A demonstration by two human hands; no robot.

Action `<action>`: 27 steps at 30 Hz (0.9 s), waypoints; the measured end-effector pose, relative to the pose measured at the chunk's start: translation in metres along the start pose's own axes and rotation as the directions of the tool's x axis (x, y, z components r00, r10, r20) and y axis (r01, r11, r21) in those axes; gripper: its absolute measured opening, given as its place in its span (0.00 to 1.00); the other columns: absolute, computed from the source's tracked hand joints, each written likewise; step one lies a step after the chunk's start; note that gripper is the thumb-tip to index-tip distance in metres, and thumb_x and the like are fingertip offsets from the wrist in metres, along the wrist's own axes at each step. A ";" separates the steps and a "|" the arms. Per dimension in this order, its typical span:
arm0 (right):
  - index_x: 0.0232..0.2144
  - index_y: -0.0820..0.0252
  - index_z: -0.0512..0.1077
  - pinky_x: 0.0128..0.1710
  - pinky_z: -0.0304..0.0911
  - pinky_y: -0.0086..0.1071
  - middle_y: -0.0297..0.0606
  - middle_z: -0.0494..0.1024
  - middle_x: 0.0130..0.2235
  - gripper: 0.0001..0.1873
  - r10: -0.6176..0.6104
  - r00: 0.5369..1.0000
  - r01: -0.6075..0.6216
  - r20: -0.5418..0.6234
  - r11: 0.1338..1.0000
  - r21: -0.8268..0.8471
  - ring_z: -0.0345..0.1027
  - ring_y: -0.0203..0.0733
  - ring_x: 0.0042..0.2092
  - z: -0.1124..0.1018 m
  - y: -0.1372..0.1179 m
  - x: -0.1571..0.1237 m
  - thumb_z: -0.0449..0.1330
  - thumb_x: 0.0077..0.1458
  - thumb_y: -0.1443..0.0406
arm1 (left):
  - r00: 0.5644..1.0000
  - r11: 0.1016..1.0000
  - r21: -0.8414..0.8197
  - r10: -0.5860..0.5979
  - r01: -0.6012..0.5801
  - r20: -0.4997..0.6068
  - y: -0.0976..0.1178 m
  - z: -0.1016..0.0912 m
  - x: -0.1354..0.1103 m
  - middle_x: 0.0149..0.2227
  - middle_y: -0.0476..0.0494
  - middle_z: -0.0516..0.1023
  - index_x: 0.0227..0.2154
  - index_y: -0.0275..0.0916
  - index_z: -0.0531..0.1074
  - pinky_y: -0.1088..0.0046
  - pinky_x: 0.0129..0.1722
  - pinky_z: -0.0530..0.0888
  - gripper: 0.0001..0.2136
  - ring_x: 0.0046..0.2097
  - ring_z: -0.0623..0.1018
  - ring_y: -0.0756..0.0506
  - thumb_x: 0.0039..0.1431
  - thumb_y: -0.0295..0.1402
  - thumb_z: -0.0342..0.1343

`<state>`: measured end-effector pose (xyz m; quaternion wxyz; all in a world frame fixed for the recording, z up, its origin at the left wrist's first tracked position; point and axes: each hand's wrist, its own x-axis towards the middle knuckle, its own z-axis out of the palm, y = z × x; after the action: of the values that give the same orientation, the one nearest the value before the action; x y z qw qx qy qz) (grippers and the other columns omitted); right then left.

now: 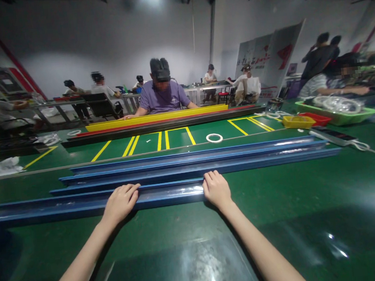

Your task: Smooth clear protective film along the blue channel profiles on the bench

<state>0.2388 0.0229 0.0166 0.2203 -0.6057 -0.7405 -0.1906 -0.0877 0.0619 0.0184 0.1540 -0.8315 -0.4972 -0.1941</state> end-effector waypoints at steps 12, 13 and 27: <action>0.35 0.59 0.67 0.41 0.55 0.31 0.40 0.71 0.37 0.11 -0.124 0.973 0.055 0.195 0.944 0.325 0.61 0.40 0.41 -0.052 -0.019 0.001 0.46 0.56 0.64 | 0.969 0.956 -0.265 0.174 -0.123 0.176 0.077 -0.044 -0.018 0.34 0.45 0.72 0.33 0.41 0.69 0.68 0.38 0.66 0.12 0.36 0.71 0.46 0.60 0.35 0.40; 0.35 0.59 0.67 0.39 0.56 0.30 0.38 0.71 0.36 0.11 -0.179 0.947 0.071 0.267 0.927 0.368 0.62 0.39 0.40 -0.058 -0.024 -0.004 0.47 0.56 0.62 | 0.941 0.947 -0.307 0.187 -0.097 0.281 0.086 -0.049 -0.021 0.34 0.46 0.72 0.33 0.42 0.68 0.69 0.39 0.66 0.11 0.37 0.71 0.46 0.59 0.37 0.41; 0.36 0.60 0.70 0.24 0.52 0.29 0.41 0.75 0.32 0.30 -0.372 0.586 0.137 0.720 0.921 0.364 0.68 0.43 0.32 -0.079 -0.033 -0.043 0.58 0.37 0.43 | 0.561 0.943 -0.273 0.123 0.192 0.819 0.113 -0.065 -0.040 0.51 0.39 0.65 0.40 0.41 0.66 0.57 0.54 0.56 0.27 0.56 0.60 0.35 0.32 0.40 0.64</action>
<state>0.2212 -0.0616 0.0573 -0.0708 -0.4782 -0.8602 0.1625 -0.0160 -0.0498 0.0487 -0.2429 -0.8280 -0.4873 0.1342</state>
